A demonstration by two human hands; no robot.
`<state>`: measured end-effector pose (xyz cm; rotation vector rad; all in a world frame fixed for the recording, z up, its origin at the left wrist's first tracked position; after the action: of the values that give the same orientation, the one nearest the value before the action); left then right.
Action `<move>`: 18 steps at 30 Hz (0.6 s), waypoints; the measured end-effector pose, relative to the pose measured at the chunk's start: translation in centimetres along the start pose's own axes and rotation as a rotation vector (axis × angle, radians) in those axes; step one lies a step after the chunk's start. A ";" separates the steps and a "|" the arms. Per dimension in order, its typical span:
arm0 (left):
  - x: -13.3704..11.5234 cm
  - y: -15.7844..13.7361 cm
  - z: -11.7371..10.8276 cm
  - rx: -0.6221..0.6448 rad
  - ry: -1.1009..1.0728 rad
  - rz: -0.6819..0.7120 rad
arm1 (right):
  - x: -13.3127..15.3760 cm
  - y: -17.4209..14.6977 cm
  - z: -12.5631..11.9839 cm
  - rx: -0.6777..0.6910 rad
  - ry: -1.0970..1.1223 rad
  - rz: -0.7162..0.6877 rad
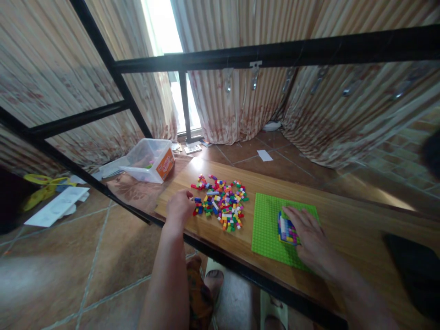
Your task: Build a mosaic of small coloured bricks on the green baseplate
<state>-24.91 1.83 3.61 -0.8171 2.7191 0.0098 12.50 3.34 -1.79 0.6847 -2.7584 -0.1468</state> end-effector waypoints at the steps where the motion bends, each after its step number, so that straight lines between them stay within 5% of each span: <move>1: 0.7 0.2 -0.1 0.002 0.007 -0.035 | 0.4 0.1 0.1 0.001 0.009 0.000; 13: 2.4 1.4 0.6 0.037 0.045 -0.055 | 2.8 1.0 -0.4 -0.003 0.116 0.027; 18: 1.7 1.3 0.2 0.003 -0.205 0.021 | 2.6 1.5 -1.7 -0.036 0.225 0.042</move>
<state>-26.89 2.09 2.82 -0.7429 2.5342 0.0895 10.19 3.41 0.72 0.5937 -2.5469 -0.1038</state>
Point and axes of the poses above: each hand's wrist, its own y-axis towards the middle knuckle, its own z-axis out of the palm, x = y × z, the point moved 6 cm from there along y, towards the middle knuckle, and after that the axes turned 5 degrees about y, right-handed, at the moved point
